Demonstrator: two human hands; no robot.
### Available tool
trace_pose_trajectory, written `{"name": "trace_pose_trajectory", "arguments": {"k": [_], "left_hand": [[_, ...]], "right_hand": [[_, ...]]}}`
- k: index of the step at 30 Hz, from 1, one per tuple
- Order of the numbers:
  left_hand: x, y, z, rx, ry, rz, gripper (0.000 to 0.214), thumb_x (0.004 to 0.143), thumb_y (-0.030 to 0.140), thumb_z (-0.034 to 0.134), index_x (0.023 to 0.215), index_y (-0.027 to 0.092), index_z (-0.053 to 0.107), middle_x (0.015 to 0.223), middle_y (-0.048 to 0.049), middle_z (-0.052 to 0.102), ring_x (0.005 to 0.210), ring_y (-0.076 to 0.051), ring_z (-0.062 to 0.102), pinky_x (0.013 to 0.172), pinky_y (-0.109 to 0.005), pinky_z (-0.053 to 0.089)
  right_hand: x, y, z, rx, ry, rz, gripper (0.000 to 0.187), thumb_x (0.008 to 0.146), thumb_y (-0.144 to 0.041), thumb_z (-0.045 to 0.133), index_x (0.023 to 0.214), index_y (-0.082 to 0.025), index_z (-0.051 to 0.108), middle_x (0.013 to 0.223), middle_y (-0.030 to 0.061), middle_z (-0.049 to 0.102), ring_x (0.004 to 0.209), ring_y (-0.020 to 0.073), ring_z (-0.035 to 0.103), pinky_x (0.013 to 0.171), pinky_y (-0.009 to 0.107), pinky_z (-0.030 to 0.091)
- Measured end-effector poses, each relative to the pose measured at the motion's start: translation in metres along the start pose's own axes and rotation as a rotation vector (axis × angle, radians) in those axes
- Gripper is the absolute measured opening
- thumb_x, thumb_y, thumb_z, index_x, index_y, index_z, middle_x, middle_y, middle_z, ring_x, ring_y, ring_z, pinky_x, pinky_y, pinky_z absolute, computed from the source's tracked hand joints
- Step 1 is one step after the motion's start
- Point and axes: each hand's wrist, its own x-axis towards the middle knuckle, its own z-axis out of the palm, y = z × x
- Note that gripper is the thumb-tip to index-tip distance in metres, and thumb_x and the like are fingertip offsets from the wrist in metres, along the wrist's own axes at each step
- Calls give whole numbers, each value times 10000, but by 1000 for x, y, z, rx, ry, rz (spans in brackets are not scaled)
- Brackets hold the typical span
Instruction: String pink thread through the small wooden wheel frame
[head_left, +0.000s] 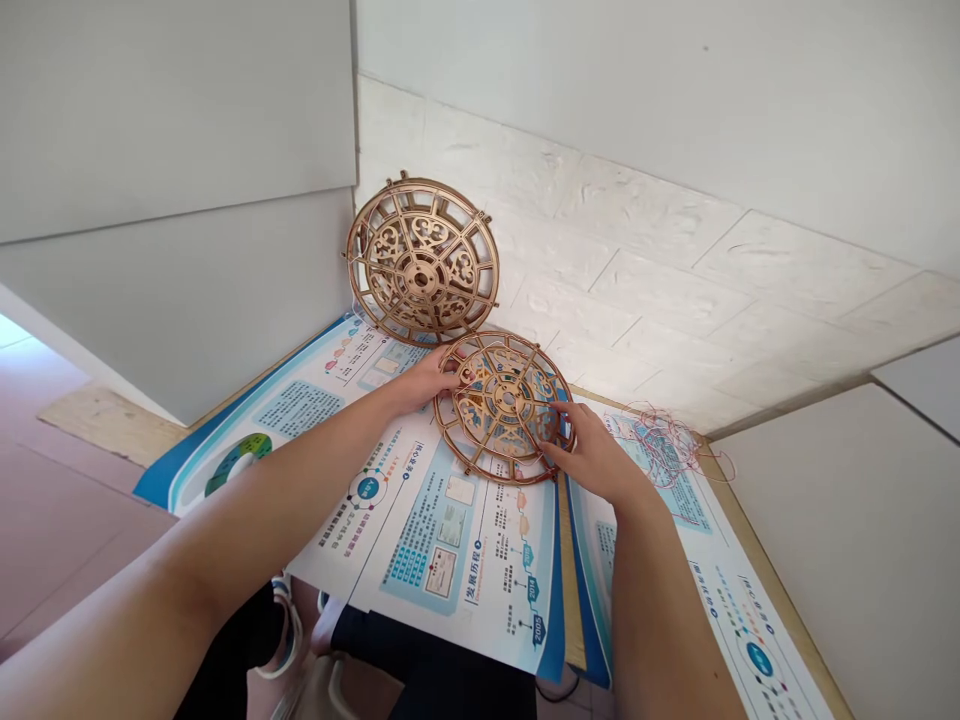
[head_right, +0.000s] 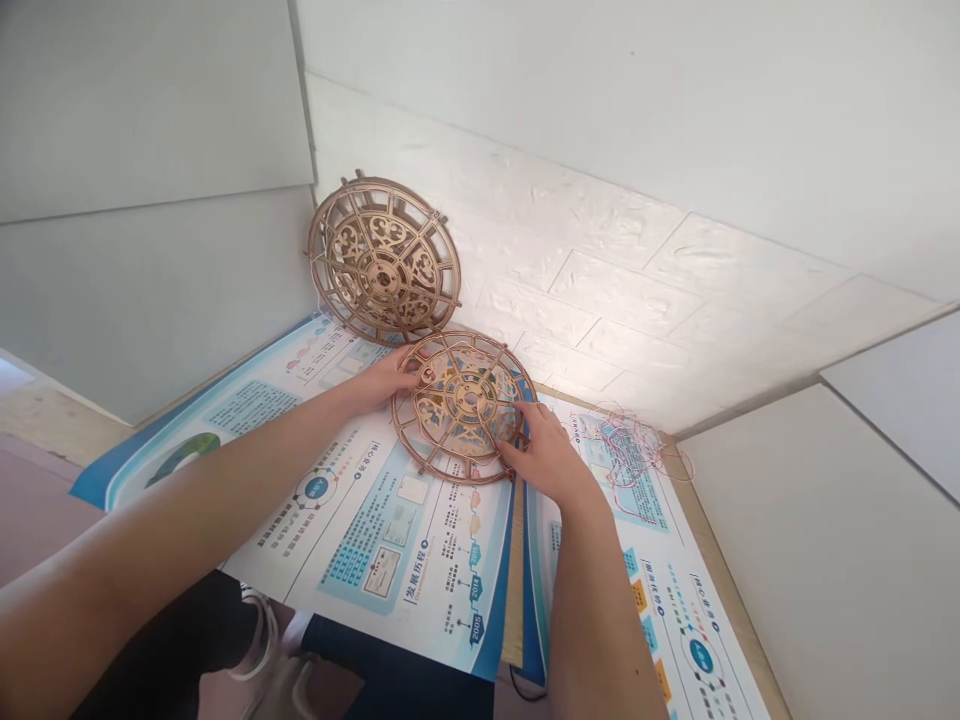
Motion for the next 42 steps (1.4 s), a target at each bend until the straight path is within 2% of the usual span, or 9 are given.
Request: {"name": "trace_pose_trajectory", "arguments": {"k": [7, 11, 13, 17, 20, 23, 27, 36, 42], "left_hand": [[0, 2, 2, -15, -8, 2, 556, 618, 152, 839, 1083, 201, 538, 1074, -52, 640, 929, -189, 661, 776, -325, 569], [1, 1, 1, -6, 21, -10, 572, 613, 151, 841, 1092, 204, 532, 1061, -48, 644, 914, -185, 659, 748, -310, 568], [1, 0, 1, -9, 20, -8, 573, 615, 158, 843, 1091, 206, 528, 1071, -47, 644, 918, -186, 660, 757, -313, 567], [0, 0, 1, -7, 12, 2, 549, 634, 189, 843, 1085, 207, 529, 1048, -40, 640, 902, -178, 658, 771, -317, 558], [1, -1, 0, -17, 6, 13, 556, 625, 188, 845, 1081, 206, 529, 1033, -36, 639, 877, -171, 652, 765, -315, 551], [1, -2, 0, -19, 14, 21, 554, 620, 179, 844, 1078, 204, 533, 1012, -34, 642, 871, -171, 649, 761, -312, 547], [1, -3, 0, -32, 10, 16, 557, 629, 184, 841, 1086, 209, 522, 1033, -35, 644, 858, -162, 650, 733, -294, 539], [-1, 1, 0, -15, 0, 3, 551, 648, 221, 855, 1084, 207, 519, 1059, -50, 635, 882, -172, 646, 732, -294, 537], [3, -4, -2, -27, 0, 16, 583, 623, 211, 868, 1090, 211, 519, 1039, -45, 642, 862, -174, 651, 750, -313, 546]], "right_hand": [[0, -3, -2, -38, -55, 46, 578, 853, -441, 605, 1362, -187, 505, 1317, 138, 550, 1226, 312, 531, 1046, 491, 435], [-2, -9, -4, -108, -52, 46, 524, 867, -411, 587, 1344, -207, 521, 1331, 136, 548, 1268, 345, 495, 1058, 565, 394], [-3, -15, -3, -123, 11, 12, 490, 868, -407, 590, 1316, -214, 539, 1370, 141, 523, 1300, 360, 466, 1061, 594, 373], [-2, -38, 6, -87, 128, -128, 476, 903, -435, 585, 1326, -225, 526, 1440, 143, 463, 1345, 354, 427, 1081, 579, 361], [0, -56, 19, -75, 138, -183, 510, 909, -434, 604, 1361, -225, 494, 1451, 140, 450, 1353, 351, 414, 1096, 570, 354], [1, -65, 29, -59, 90, -204, 538, 916, -437, 620, 1389, -228, 469, 1465, 137, 438, 1357, 344, 410, 1099, 559, 362], [3, -62, 34, -10, 34, -196, 500, 946, -451, 596, 1380, -237, 474, 1463, 131, 444, 1366, 332, 414, 1106, 555, 369], [4, -56, 36, 39, 43, -188, 489, 907, -405, 650, 1348, -244, 513, 1423, 116, 477, 1351, 313, 434, 1120, 549, 382], [6, -57, 38, 69, 54, -213, 475, 872, -360, 665, 1314, -246, 536, 1400, 121, 493, 1340, 313, 451, 1126, 552, 379]]}}
